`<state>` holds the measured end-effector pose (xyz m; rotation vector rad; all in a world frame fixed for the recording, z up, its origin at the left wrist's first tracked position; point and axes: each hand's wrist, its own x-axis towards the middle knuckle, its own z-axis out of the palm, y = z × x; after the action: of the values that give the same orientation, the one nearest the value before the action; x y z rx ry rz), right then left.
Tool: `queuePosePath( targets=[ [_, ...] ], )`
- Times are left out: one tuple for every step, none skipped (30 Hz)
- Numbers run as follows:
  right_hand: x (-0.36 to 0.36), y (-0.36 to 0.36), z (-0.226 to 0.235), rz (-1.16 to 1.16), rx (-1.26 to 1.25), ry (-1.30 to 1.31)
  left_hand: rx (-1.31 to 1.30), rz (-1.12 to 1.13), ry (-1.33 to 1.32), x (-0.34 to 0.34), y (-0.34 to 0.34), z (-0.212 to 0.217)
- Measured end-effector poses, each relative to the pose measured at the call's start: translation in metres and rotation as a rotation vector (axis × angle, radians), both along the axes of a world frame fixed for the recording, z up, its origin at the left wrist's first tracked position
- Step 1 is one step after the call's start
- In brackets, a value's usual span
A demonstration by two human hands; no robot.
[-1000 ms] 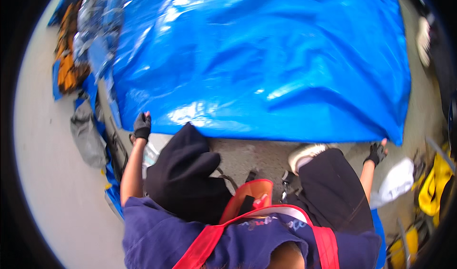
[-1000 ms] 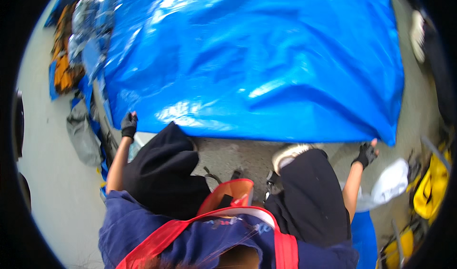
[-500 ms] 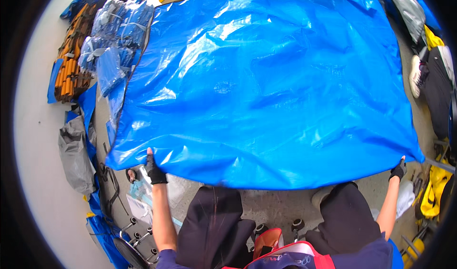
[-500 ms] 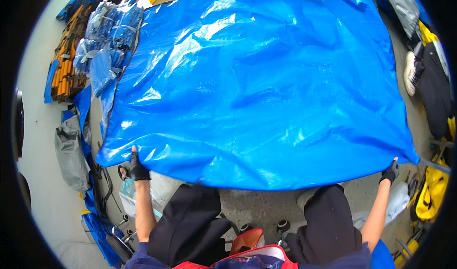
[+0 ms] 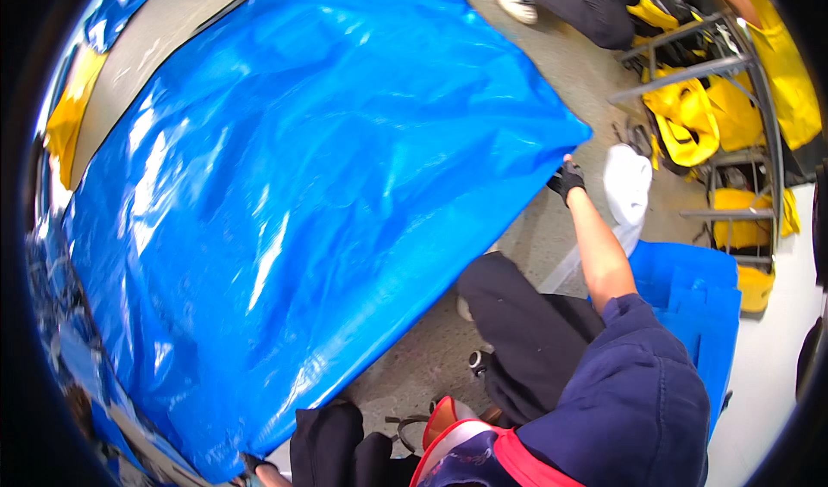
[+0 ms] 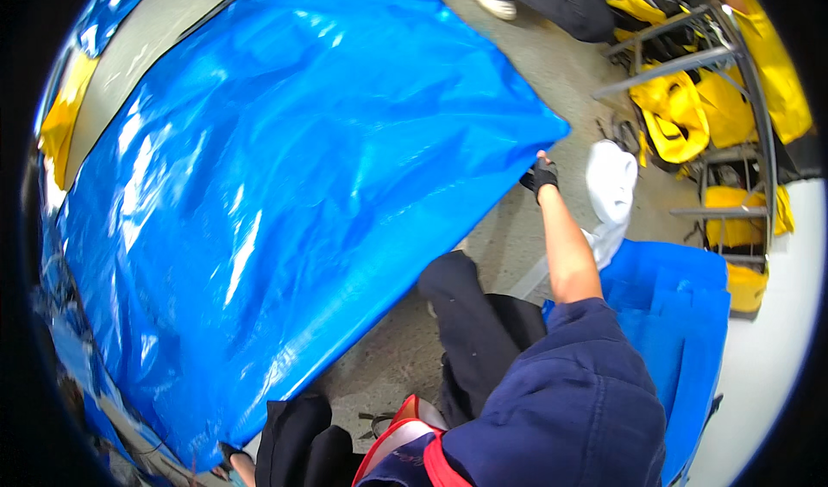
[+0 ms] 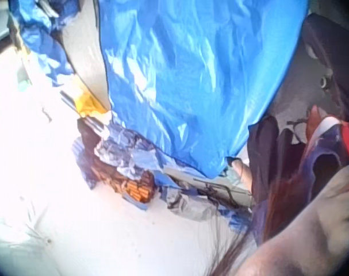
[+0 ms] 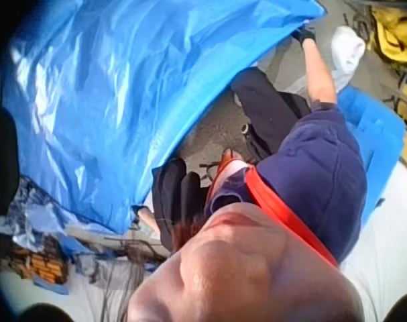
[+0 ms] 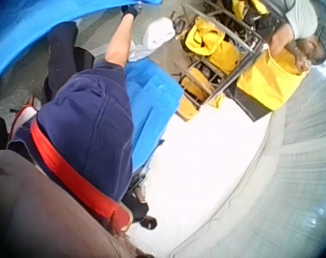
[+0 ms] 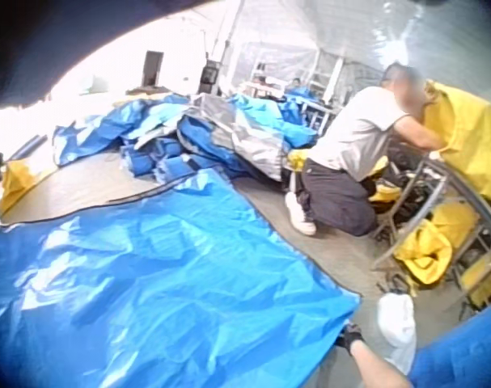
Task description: The person unfolds a large blue tarp on the floor, folds it into a compact rectangle, and places it into a clear plastic bag. They repeat the process with a second tarp, folding and bagging it as well.
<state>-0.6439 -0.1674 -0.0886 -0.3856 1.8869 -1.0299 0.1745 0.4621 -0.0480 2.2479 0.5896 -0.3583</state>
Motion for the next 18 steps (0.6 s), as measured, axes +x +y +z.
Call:
queuePosePath(
  targets=[
    [-0.008,-0.004,0.008,0.025,0.015,0.105,0.297,-0.239,-0.402,-0.001,-0.035,0.018],
    [-0.019,-0.009,0.016,0.005,0.042,0.258,0.439,-0.440,-0.655,-0.005,-0.076,0.035],
    [-0.029,-0.017,0.020,0.047,0.103,0.350,0.466,-0.637,-0.710,-0.020,-0.122,0.050],
    [-0.041,-0.026,0.023,0.159,0.101,0.569,0.399,-1.068,-0.730,-0.039,-0.166,0.065],
    [-0.052,-0.039,0.024,0.198,0.105,0.735,0.320,-1.460,-0.710,-0.066,-0.214,0.074],
    [-0.063,-0.050,0.024,0.233,0.123,0.878,0.403,-1.728,-0.661,-0.100,-0.260,0.082],
    [-0.072,-0.065,0.026,0.269,0.128,0.984,0.381,-1.948,-0.647,-0.141,-0.303,0.083],
    [-0.083,-0.078,0.028,0.255,0.187,0.980,0.245,-2.103,-0.573,-0.185,-0.342,0.080],
    [-0.091,-0.090,0.031,0.225,0.199,0.979,0.219,-2.212,-0.512,-0.228,-0.376,0.072],
    [-0.100,-0.103,0.037,0.304,0.262,0.861,0.176,-2.272,-0.457,-0.270,-0.407,0.058],
    [-0.106,-0.112,0.041,0.393,0.341,0.895,0.161,-2.339,-0.536,-0.306,-0.433,0.041],
    [-0.113,-0.123,0.047,0.561,0.349,0.894,0.142,-2.324,-0.489,-0.333,-0.452,0.023],
    [-0.118,-0.130,0.049,0.725,0.412,0.871,0.187,-2.326,-0.422,-0.356,-0.466,0.005],
    [-0.122,-0.137,0.052,0.756,0.259,0.924,0.157,-2.305,-0.530,-0.368,-0.473,-0.010],
    [-0.124,-0.143,0.052,0.809,0.155,0.937,0.279,-2.315,-0.477,-0.377,-0.476,-0.025],
    [-0.124,-0.148,0.050,0.809,-0.115,0.809,0.448,-2.285,-0.415,-0.382,-0.475,-0.037],
    [-0.123,-0.156,0.047,0.788,-0.277,0.828,0.473,-2.267,-0.436,-0.383,-0.473,-0.046],
    [-0.118,-0.161,0.042,0.875,-0.020,1.066,0.429,-2.244,-0.498,-0.384,-0.471,-0.055]
  ],
)
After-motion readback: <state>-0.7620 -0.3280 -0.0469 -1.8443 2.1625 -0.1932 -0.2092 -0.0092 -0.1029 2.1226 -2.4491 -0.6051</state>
